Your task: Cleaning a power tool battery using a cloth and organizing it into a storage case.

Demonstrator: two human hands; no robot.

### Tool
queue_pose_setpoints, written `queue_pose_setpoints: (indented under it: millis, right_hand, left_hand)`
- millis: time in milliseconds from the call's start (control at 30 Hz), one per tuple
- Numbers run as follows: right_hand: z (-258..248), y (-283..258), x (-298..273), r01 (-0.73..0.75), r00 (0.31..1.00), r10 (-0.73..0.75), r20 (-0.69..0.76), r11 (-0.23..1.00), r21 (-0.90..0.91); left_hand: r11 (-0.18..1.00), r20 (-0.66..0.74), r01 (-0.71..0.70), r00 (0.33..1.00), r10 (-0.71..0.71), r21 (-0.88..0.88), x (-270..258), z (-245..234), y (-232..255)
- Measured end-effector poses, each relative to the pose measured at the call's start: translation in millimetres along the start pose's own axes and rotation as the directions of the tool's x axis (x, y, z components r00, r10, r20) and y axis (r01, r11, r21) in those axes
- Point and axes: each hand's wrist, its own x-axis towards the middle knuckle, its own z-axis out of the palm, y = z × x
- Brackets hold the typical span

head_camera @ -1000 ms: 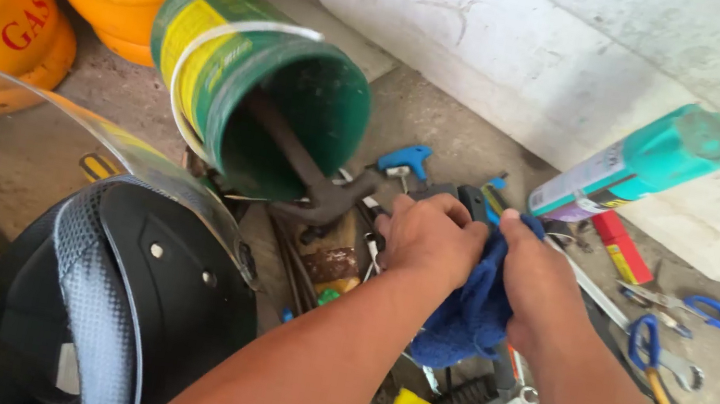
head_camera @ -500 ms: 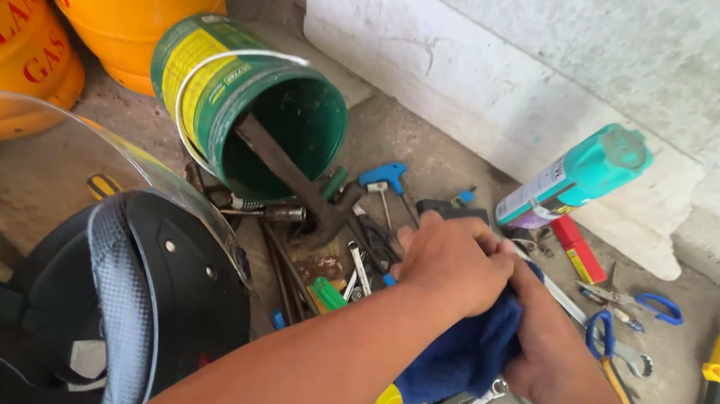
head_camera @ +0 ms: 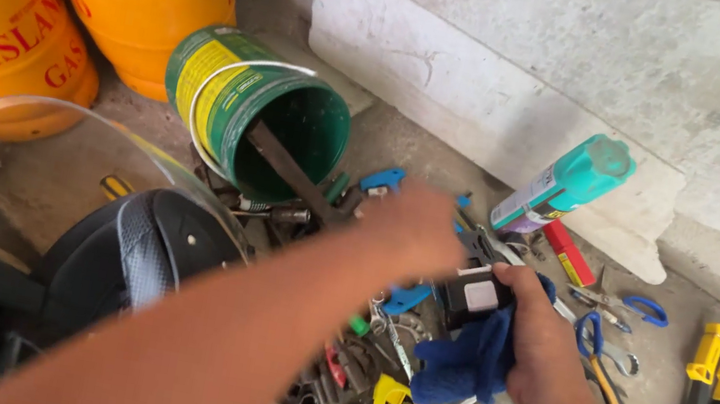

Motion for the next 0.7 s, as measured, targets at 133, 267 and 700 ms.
queue_pose_setpoints:
  millis: [133,267,700]
  right_hand:
    - [5.8,4.3,-3.0,0.021,1.0,-0.021,0.016,1.0,-0.014]
    - [17.0,9.8,-3.9,0.046,0.999,-0.045,0.016,0.993,-0.108]
    - [64.3,17.4,-19.3,0.103,0.976,-0.17,-0.135,0.911,-0.4]
  left_hand:
    - [0.974,-0.081,0.103,0.993,-0.088,0.203,4.9,-54.6,-48.4]
    - [0.954,-0.063,0.121,0.992,-0.108,0.274,3.1,-73.8,-77.3]
    - [0.93,-0.096,0.219,0.975,-0.199,0.296,-20.4,-93.5,-113.8]
